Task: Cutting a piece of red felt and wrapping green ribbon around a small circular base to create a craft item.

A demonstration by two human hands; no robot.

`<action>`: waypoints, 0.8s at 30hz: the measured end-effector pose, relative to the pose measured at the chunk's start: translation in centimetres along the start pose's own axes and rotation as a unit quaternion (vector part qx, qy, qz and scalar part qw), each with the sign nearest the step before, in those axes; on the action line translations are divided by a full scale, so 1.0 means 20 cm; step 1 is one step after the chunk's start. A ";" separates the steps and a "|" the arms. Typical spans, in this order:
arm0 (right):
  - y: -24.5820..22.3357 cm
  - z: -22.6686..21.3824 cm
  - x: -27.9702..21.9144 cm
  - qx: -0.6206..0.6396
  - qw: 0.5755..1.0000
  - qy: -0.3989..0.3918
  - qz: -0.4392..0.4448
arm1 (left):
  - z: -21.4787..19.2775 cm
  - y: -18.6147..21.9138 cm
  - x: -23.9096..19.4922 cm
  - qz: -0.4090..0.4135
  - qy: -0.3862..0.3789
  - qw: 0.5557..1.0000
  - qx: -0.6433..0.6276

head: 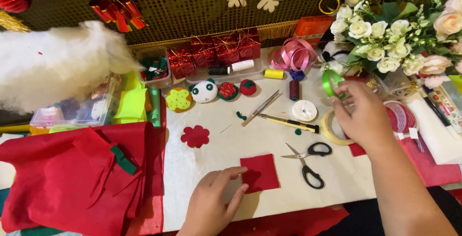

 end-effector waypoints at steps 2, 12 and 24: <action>-0.14 -0.08 -0.09 0.014 1.000 -0.005 0.002 | -0.02 0.02 0.03 -0.091 -0.036 0.993 -0.059; -0.90 -0.02 -0.78 0.134 0.914 -0.043 -0.381 | 0.07 0.02 -0.03 -0.174 0.011 0.844 -0.508; -0.81 -0.06 -0.71 0.304 0.924 0.005 -0.231 | 0.09 -0.06 -0.07 -0.251 0.036 0.846 -0.469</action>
Point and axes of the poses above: each hand's wrist, its own x-axis towards the middle knuckle, its own z-axis out of the palm, y = z × x, the point moved 8 cm from there along x, towards the middle knuckle, and after that the axes turned 9 degrees about y, right-handed, at the moved point
